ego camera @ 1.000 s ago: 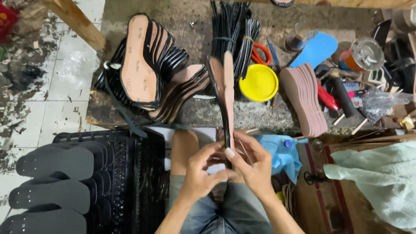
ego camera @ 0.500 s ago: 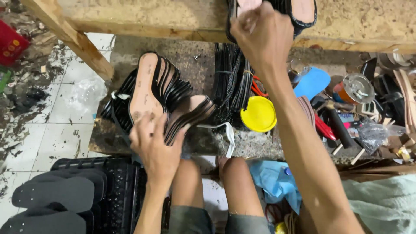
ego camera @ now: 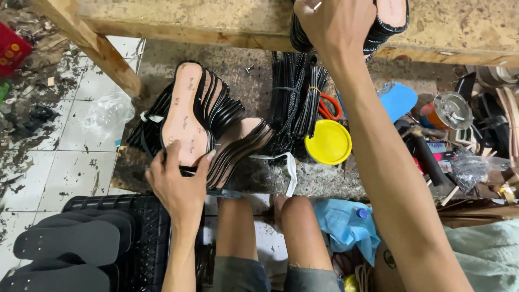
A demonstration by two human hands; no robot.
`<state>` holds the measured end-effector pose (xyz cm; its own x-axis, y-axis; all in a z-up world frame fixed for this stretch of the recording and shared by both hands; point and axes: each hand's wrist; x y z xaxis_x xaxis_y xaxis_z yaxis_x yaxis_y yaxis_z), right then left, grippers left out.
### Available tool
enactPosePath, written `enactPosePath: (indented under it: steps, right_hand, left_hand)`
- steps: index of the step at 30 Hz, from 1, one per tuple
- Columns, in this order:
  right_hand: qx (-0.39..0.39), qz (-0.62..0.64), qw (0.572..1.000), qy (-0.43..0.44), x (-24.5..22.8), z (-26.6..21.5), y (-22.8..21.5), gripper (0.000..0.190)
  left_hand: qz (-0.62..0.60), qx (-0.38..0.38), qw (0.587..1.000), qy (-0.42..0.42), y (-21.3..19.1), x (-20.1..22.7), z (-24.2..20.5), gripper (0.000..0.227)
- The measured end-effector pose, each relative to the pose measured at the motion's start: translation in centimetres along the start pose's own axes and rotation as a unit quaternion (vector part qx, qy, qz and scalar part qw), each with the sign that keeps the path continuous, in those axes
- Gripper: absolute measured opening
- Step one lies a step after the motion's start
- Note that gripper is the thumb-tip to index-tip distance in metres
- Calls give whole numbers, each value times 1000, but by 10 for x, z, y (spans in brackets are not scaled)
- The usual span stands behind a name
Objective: Attaching pink straps to black shoe soles using a thin metal tool to tuck them into place.
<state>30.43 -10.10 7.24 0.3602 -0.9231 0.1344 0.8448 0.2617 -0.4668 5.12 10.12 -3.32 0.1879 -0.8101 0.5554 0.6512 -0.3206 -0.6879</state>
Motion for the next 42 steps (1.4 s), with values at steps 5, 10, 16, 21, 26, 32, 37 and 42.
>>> enactPosePath:
  steps: [5,10,16,21,26,32,37,42]
  right_hand:
    - [-58,81,995,28,-22,-26,-77,26]
    - [-124,322,938,21,-49,-114,-172,19]
    - [-230,450,855,114,-54,-262,-237,41]
    - [-354,402,844,-3,-52,-331,-272,38]
    - [-418,387,821,18,-44,-363,-279,43]
    - [-407,373,834,11,-44,-362,-279,43]
    - [-389,357,849,5,-47,-356,-280,40]
    - [-383,351,855,-5,-48,-354,-278,39]
  left_hand:
    - [-170,59,983,34,-10,6,-4,36]
    - [-386,112,907,-126,-38,34,-50,46]
    - [-480,-39,837,-259,-29,18,-115,33]
    - [-495,-150,747,-417,-6,-11,-194,39]
    - [-459,-181,768,-407,-14,-7,-209,25]
    - [-446,-240,794,-337,-30,3,-202,31]
    - [-372,-257,838,-306,-41,16,-194,39]
    - [-393,-260,834,-289,-41,14,-193,37]
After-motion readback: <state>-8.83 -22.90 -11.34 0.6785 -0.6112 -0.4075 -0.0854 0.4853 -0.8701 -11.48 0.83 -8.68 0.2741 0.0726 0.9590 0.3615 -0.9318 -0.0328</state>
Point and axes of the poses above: each hand's wrist, its own z-axis towards the middle knuckle, its own y-axis out of the palm, x = y × z, and after that the axes turned 3 degrees about -x, right-handed
